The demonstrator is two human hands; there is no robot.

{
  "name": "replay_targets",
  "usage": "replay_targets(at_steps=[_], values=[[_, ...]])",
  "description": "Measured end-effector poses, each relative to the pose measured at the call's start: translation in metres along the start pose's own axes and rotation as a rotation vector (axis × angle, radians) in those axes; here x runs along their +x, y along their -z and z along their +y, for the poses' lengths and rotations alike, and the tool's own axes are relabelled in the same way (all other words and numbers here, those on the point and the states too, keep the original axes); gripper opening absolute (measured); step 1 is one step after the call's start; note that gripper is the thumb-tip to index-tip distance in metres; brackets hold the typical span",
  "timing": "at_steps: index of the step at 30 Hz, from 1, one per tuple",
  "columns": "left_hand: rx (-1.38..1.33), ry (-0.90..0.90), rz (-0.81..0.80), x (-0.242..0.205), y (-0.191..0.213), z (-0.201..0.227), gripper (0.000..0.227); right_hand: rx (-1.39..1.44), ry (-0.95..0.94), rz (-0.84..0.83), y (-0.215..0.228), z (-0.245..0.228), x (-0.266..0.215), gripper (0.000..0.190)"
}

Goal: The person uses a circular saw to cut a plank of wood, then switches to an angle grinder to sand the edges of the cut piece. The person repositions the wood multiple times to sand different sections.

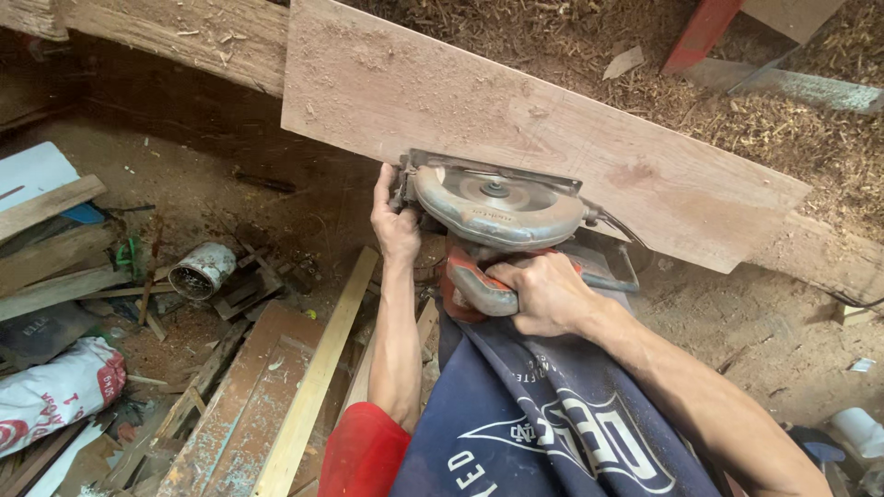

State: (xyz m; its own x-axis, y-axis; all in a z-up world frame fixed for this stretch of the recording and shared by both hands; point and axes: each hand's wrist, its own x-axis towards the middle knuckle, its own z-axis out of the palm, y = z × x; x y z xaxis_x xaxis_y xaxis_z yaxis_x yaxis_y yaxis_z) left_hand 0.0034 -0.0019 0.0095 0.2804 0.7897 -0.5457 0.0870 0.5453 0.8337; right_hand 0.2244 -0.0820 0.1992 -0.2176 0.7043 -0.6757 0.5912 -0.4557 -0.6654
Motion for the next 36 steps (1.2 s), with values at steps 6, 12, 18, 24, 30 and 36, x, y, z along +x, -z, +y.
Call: replay_targets(at_steps=[6,12,18,24,30,36], values=[[0.096,0.079,0.055,0.002,-0.003,0.004,0.081,0.028,0.063,0.032,-0.004,0.014,0.0,0.06],[-0.026,0.099,0.029,0.005,0.004,-0.004,0.076,-0.013,-0.04,0.026,-0.002,-0.018,0.001,0.061],[-0.18,0.173,0.021,0.009,0.011,-0.019,0.074,-0.068,-0.081,-0.034,0.01,-0.065,0.007,0.055],[-0.173,0.15,-0.003,0.01,0.016,-0.013,0.081,-0.092,-0.091,-0.031,0.015,-0.08,0.014,0.052],[-0.206,0.192,-0.04,0.013,0.024,-0.01,0.081,-0.086,-0.08,-0.033,0.014,-0.081,0.019,0.056],[-0.238,0.161,-0.052,0.013,0.026,-0.018,0.078,-0.078,-0.121,-0.11,0.018,-0.061,0.02,0.065]])
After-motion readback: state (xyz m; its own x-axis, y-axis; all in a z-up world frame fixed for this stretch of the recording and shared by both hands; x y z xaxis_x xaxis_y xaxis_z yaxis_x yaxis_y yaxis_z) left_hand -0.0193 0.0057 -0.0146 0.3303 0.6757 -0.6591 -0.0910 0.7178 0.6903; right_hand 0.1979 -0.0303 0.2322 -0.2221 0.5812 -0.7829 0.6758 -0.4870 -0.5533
